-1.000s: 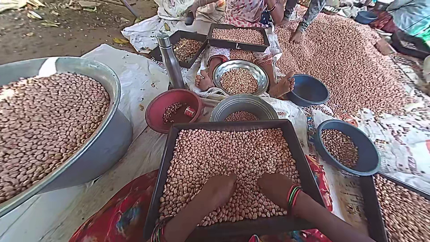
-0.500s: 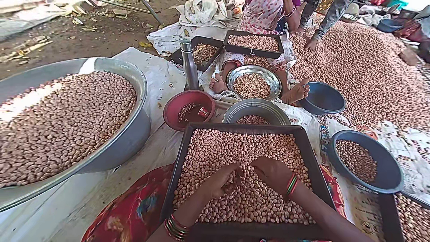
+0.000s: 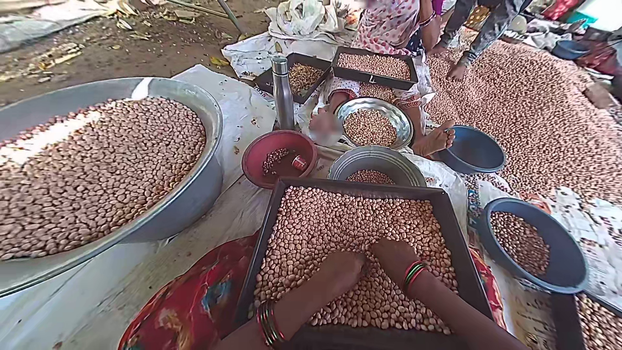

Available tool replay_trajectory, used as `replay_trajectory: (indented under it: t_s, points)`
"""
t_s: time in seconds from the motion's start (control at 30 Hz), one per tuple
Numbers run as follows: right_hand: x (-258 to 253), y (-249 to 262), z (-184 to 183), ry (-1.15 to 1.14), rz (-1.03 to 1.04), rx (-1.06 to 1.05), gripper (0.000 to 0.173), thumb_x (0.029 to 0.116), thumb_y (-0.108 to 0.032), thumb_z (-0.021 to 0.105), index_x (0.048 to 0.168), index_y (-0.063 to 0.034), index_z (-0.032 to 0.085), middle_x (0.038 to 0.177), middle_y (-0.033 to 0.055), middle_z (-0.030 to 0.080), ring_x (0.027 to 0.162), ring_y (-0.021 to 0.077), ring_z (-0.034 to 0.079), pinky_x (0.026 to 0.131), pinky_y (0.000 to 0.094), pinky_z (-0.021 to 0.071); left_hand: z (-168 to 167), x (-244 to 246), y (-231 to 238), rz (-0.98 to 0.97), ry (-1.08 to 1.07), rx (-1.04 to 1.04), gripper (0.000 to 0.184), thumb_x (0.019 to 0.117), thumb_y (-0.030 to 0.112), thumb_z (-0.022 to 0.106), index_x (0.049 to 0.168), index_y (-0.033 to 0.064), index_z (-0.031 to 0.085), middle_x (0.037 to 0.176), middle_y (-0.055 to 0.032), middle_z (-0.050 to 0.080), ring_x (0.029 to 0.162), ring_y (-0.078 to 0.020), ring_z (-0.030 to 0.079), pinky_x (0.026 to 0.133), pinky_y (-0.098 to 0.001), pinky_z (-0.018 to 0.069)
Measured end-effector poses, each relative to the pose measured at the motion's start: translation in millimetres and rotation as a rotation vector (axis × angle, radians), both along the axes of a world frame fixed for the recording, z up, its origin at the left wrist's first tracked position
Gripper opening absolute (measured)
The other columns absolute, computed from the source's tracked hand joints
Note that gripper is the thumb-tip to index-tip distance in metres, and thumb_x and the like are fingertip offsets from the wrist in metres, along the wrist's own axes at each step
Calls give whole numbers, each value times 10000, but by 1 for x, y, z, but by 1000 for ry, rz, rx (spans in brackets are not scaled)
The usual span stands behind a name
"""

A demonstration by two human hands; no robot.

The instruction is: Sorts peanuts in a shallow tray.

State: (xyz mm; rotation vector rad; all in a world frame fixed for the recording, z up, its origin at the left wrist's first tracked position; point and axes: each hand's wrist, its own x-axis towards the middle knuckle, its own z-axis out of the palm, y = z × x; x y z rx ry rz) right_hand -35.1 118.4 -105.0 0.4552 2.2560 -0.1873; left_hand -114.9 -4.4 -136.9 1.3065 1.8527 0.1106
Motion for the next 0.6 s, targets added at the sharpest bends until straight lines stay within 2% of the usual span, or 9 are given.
replay_trajectory:
  t_s: [0.07, 0.1, 0.13, 0.17, 0.23, 0.3, 0.33, 0.43, 0.6]
  points:
    - [3, -3, -2, 36, -21, 8, 349, 1069, -9, 415, 1383, 47, 556, 1391, 285, 572, 1233, 466, 603, 997, 591, 479, -3, -5, -5, 130, -109, 104, 391, 1114, 240, 394, 1248, -41, 630, 1157, -267, 674, 1118, -420, 655, 969, -584, 487]
    - [5, -3, -3, 85, -39, 1, 343, 1078, -45, 412, 1370, 42, 570, 1375, 279, 586, 1216, 455, 619, 984, 581, 491, -5, -9, -9, 258, -203, 163, 381, 1111, 242, 411, 1175, -52, 645, 1041, -244, 667, 993, -373, 657, 902, -534, 500]
    - [5, -1, -1, 154, -63, -36, 342, 1085, -85, 418, 1355, 37, 589, 1362, 273, 601, 1204, 446, 632, 980, 582, 501, -7, -13, -11, 411, -327, 207, 377, 1116, 259, 413, 1111, -40, 642, 911, -178, 612, 831, -284, 596, 790, -450, 486]
    - [6, 0, 4, 271, -76, -99, 337, 1085, -118, 442, 1319, 44, 620, 1320, 273, 629, 1176, 440, 651, 969, 581, 510, -10, -17, -13, 568, -482, 235, 379, 1122, 278, 387, 1074, -8, 630, 808, -80, 528, 685, -174, 498, 661, -343, 433]
    - [4, -4, 17, 548, -62, -262, 313, 1061, -131, 506, 1224, 76, 675, 1198, 281, 684, 1092, 431, 687, 931, 569, 529, -15, -19, -15, 880, -852, 228, 429, 1137, 366, 285, 1032, 82, 589, 660, 58, 466, 467, -24, 365, 432, -185, 311]
    - [-12, -10, 27, 644, -29, -302, 317, 1065, -122, 495, 1234, 75, 676, 1189, 279, 688, 1098, 424, 685, 944, 552, 525, -13, -23, -16, 1121, -1146, 235, 472, 1126, 446, 232, 977, 132, 551, 615, 64, 507, 410, -1, 360, 382, -151, 285]
    - [-24, -12, 27, 608, -16, -259, 325, 1072, -114, 466, 1252, 67, 668, 1218, 279, 678, 1123, 427, 677, 949, 558, 521, -11, -26, -17, 1195, -1208, 286, 487, 1124, 453, 231, 950, 128, 549, 601, 53, 517, 401, -4, 364, 379, -149, 290]
    - [-56, -19, 14, 248, 50, -96, 344, 1094, -75, 389, 1356, 30, 585, 1378, 279, 576, 1228, 461, 608, 979, 608, 494, -4, -37, -19, 1413, -1222, 496, 383, 1133, 330, 313, 887, 116, 515, 581, 44, 476, 395, -11, 364, 376, -146, 306]
    - [-63, -31, -10, 152, 73, -23, 392, 1065, 11, 401, 1436, 24, 526, 1431, 280, 545, 1277, 468, 571, 1033, 604, 452, -6, -51, -22, 1560, -1188, 611, 339, 1130, 284, 334, 879, 121, 493, 582, 45, 455, 381, -19, 348, 362, -150, 297]
